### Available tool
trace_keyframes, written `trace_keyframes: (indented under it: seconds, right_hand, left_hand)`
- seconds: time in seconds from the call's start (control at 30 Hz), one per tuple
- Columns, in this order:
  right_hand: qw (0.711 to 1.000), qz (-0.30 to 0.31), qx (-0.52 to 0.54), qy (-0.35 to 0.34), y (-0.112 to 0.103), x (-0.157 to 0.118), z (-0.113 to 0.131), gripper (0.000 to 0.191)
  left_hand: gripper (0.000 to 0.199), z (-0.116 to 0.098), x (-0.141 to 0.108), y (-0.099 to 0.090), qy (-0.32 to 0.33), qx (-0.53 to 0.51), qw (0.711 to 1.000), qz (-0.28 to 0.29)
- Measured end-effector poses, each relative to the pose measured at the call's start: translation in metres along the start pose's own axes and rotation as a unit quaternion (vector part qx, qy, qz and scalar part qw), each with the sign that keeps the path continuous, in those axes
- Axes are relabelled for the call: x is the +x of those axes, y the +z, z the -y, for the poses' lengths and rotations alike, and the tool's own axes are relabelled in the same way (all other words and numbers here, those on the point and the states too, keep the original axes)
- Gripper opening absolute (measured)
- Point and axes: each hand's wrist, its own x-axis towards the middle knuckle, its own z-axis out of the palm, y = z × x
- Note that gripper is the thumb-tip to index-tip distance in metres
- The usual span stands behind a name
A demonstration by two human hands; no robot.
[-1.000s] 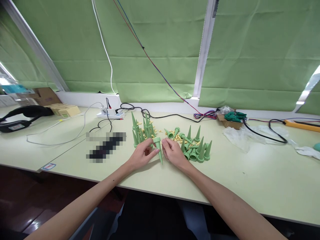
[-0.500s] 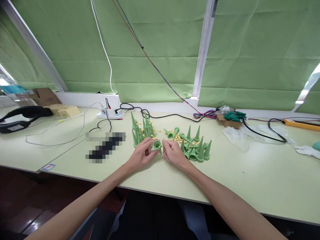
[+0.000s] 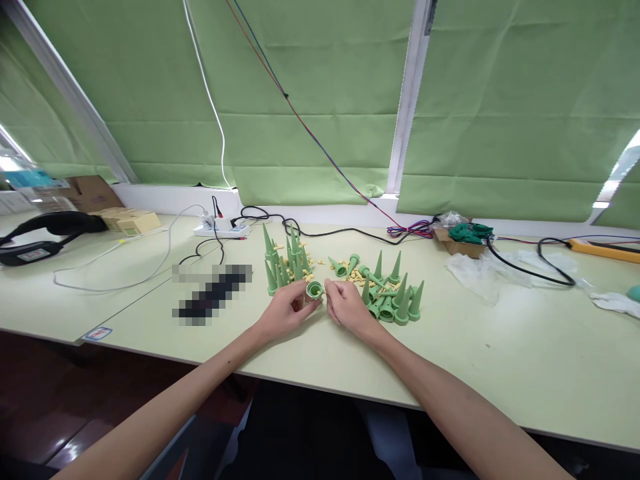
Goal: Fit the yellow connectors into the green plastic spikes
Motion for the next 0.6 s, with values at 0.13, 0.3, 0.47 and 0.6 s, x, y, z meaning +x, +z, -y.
trace_keyframes:
  seconds: [0.13, 0.3, 0.47, 0.6]
  right_hand:
    - [1.0, -0.004, 0.007, 0.003, -0.0003, 0.0008, -0.0015, 0.057]
    - [1.0, -0.008, 0.007, 0.005, -0.0004, 0.0008, -0.002, 0.058]
    - [1.0, 0.007, 0.003, 0.004, -0.0003, 0.0003, -0.0009, 0.054]
    - [1.0, 0.014, -0.005, 0.004, -0.0001, 0.0005, -0.0026, 0.053]
  left_hand:
    - [0.029, -0.0047, 0.0012, -0.002, -0.009, -0.004, 1.0, 0.023]
    - [0.036, -0.0041, 0.001, -0.006, -0.014, -0.041, 0.998, 0.052]
    - [0.064, -0.0021, 0.0004, -0.0076, -0.08, -0.116, 0.988, 0.068]
    - [0.071, -0.0016, 0.0006, -0.006, -0.103, -0.134, 0.983, 0.072]
